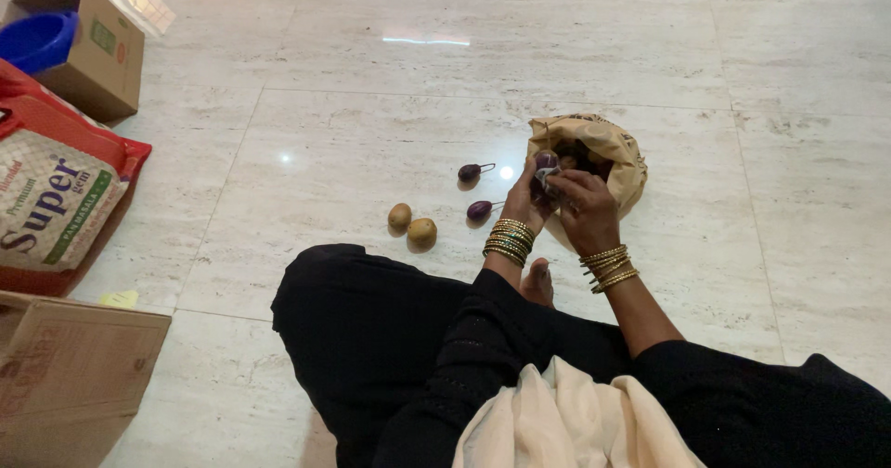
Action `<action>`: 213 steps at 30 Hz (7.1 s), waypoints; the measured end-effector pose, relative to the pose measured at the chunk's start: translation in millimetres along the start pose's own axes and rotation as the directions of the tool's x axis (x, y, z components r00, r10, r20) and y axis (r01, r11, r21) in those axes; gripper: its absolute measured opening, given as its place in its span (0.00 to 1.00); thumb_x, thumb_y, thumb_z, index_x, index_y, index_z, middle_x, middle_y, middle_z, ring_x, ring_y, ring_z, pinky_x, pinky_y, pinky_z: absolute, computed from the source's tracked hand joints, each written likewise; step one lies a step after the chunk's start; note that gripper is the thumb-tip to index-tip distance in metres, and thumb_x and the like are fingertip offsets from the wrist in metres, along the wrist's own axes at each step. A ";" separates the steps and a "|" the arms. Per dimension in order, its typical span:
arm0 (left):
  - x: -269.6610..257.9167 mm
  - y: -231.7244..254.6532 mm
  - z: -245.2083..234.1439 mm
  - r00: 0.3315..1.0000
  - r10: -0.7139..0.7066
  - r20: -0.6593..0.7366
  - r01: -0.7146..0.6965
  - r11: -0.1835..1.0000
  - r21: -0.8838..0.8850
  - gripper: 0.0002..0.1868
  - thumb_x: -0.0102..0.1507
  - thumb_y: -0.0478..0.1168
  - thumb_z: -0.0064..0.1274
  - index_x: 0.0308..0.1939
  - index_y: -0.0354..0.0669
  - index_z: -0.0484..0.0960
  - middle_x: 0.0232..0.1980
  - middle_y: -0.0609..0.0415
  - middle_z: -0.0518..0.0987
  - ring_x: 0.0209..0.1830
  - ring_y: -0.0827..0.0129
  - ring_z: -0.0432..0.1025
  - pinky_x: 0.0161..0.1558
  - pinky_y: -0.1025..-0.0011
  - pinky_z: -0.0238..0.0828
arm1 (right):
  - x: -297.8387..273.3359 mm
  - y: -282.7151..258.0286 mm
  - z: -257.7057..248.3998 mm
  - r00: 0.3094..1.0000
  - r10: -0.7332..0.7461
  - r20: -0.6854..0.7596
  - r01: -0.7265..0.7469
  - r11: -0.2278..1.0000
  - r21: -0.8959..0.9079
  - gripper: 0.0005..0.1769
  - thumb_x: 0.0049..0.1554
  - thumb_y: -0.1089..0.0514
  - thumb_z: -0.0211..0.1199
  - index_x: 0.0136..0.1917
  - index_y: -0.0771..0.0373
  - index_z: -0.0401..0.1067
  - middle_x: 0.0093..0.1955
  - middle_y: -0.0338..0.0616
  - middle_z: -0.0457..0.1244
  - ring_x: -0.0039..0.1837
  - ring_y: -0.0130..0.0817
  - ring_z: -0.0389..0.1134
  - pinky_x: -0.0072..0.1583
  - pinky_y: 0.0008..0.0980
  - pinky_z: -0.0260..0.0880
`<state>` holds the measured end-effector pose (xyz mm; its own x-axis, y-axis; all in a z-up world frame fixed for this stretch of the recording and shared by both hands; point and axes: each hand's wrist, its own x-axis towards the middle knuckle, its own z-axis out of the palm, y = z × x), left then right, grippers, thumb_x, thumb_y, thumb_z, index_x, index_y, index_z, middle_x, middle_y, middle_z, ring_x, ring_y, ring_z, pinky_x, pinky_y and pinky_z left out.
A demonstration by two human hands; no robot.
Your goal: The person sits on the floor and peels potatoes and eggplants using a small knife. They take items from a cloth bag, peel them, and place the peeled vegetables on the floor.
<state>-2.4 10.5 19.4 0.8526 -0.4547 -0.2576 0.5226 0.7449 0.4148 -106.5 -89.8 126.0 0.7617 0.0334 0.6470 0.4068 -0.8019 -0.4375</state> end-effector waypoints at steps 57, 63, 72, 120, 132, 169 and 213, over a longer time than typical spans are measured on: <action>113.5 -49.0 -60.5 0.737 0.531 0.418 -0.172 -0.451 0.876 0.15 0.60 0.42 0.60 0.49 0.44 0.81 0.51 0.46 0.77 0.55 0.50 0.70 0.56 0.53 0.70 | -24.0 190.6 136.2 0.668 0.738 -0.094 -0.653 0.642 0.402 0.13 0.58 0.64 0.66 0.57 0.60 0.81 0.48 0.40 0.73 0.44 0.22 0.71 0.48 0.27 0.73; 190.0 -127.2 -98.9 0.869 0.271 0.415 -0.084 -0.744 0.663 0.09 0.64 0.44 0.55 0.44 0.45 0.82 0.48 0.50 0.76 0.55 0.53 0.68 0.47 0.55 0.66 | -38.0 220.4 135.3 0.733 0.674 -0.095 -0.621 0.719 0.312 0.13 0.57 0.65 0.68 0.56 0.62 0.81 0.50 0.42 0.73 0.48 0.23 0.73 0.52 0.27 0.74; 161.3 -74.9 -67.4 0.842 0.482 0.243 -0.057 -0.369 0.928 0.18 0.48 0.40 0.65 0.41 0.38 0.85 0.45 0.41 0.77 0.49 0.46 0.72 0.48 0.51 0.72 | -1.6 193.5 120.2 0.708 0.707 -0.009 -0.627 0.633 0.454 0.14 0.59 0.66 0.68 0.58 0.61 0.80 0.52 0.40 0.73 0.50 0.24 0.71 0.52 0.26 0.73; -56.5 117.7 -13.8 0.974 0.159 0.160 -0.181 0.974 0.136 0.24 0.71 0.40 0.53 0.72 0.41 0.70 0.58 0.50 0.77 0.56 0.66 0.75 0.59 0.60 0.78 | 77.5 -39.0 57.9 0.994 0.063 0.088 -0.094 0.901 0.423 0.19 0.58 0.73 0.62 0.61 0.59 0.77 0.59 0.48 0.70 0.56 0.37 0.75 0.55 0.32 0.77; -54.7 114.5 -25.5 0.991 0.132 -0.018 -0.124 0.962 0.243 0.19 0.69 0.44 0.55 0.61 0.40 0.72 0.55 0.49 0.78 0.54 0.64 0.76 0.54 0.61 0.80 | 75.9 -37.9 64.4 0.997 0.055 0.055 -0.071 0.928 0.366 0.17 0.60 0.72 0.64 0.60 0.60 0.79 0.59 0.45 0.70 0.52 0.36 0.74 0.51 0.31 0.76; -37.9 99.8 -50.6 0.992 0.108 -0.058 -0.096 0.979 0.179 0.19 0.69 0.48 0.53 0.59 0.43 0.74 0.52 0.50 0.79 0.49 0.59 0.78 0.50 0.60 0.79 | 63.3 -23.0 78.1 0.990 0.107 0.094 -0.131 0.941 0.311 0.17 0.59 0.70 0.64 0.60 0.58 0.78 0.60 0.45 0.69 0.55 0.40 0.74 0.54 0.34 0.76; -30.8 100.9 -53.5 0.960 0.276 0.042 -0.267 0.866 0.422 0.21 0.69 0.46 0.57 0.64 0.45 0.74 0.48 0.55 0.80 0.41 0.74 0.75 0.38 0.73 0.76 | 60.4 -27.4 84.7 0.999 -0.004 0.054 -0.013 0.947 0.321 0.18 0.57 0.73 0.64 0.60 0.61 0.77 0.59 0.49 0.69 0.57 0.43 0.73 0.55 0.35 0.76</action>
<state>23.9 125.8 22.5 0.9630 -0.2516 -0.0966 0.2264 0.5608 0.7964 -28.9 -15.3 124.2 0.7863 0.0692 0.6140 0.5369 -0.5684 -0.6234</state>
